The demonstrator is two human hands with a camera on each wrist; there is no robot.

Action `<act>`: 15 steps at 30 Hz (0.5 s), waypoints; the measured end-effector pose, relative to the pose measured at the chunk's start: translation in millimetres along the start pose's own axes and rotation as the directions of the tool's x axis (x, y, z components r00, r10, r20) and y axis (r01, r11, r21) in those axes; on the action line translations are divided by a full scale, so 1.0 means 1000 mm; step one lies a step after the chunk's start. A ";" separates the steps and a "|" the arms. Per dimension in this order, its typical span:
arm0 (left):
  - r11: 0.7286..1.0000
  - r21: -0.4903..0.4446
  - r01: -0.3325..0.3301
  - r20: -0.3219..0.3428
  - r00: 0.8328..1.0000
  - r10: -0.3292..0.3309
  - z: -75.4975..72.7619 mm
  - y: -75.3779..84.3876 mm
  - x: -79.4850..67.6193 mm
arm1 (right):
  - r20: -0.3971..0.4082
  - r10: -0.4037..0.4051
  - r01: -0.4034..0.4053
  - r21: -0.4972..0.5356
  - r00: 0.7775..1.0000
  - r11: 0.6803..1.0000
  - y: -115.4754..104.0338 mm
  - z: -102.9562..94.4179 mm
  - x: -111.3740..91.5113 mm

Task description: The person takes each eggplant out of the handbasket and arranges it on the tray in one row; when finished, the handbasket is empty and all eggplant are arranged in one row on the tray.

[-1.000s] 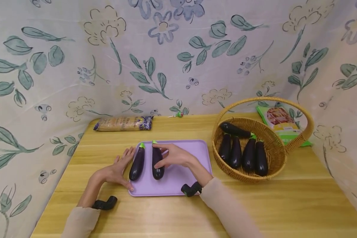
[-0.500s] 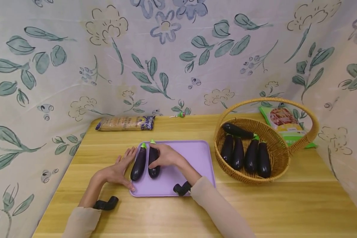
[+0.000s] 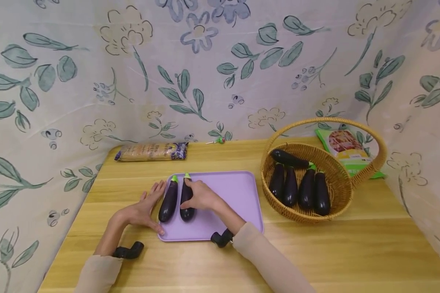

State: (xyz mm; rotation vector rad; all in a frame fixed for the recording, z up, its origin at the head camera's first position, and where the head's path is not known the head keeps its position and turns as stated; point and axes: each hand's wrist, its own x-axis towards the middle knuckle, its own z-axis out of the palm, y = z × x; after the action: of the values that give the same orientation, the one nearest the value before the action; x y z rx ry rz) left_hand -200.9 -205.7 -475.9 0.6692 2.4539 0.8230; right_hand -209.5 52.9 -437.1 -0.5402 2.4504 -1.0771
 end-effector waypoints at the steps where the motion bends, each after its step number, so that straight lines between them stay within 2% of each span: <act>1: 1.000 -0.002 -0.002 0.000 1.000 0.002 0.000 0.000 0.000 | -0.007 0.010 -0.010 -0.007 1.000 1.000 0.000 0.001 0.001; 8: 1.000 -0.001 0.000 -0.013 1.000 0.000 0.002 -0.001 0.001 | -0.024 -0.046 0.046 0.011 0.999 0.999 0.002 0.006 0.006; 15: 1.000 -0.004 -0.001 -0.018 1.000 0.001 0.002 0.000 0.000 | -0.020 -0.062 0.062 0.022 0.998 0.998 0.003 0.008 0.009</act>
State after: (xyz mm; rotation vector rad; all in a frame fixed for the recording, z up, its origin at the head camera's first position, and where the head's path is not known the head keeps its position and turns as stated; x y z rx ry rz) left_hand -200.1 -204.9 -477.7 0.6642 2.4675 0.8368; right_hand -213.7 45.6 -446.2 -0.6048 2.4494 -1.1383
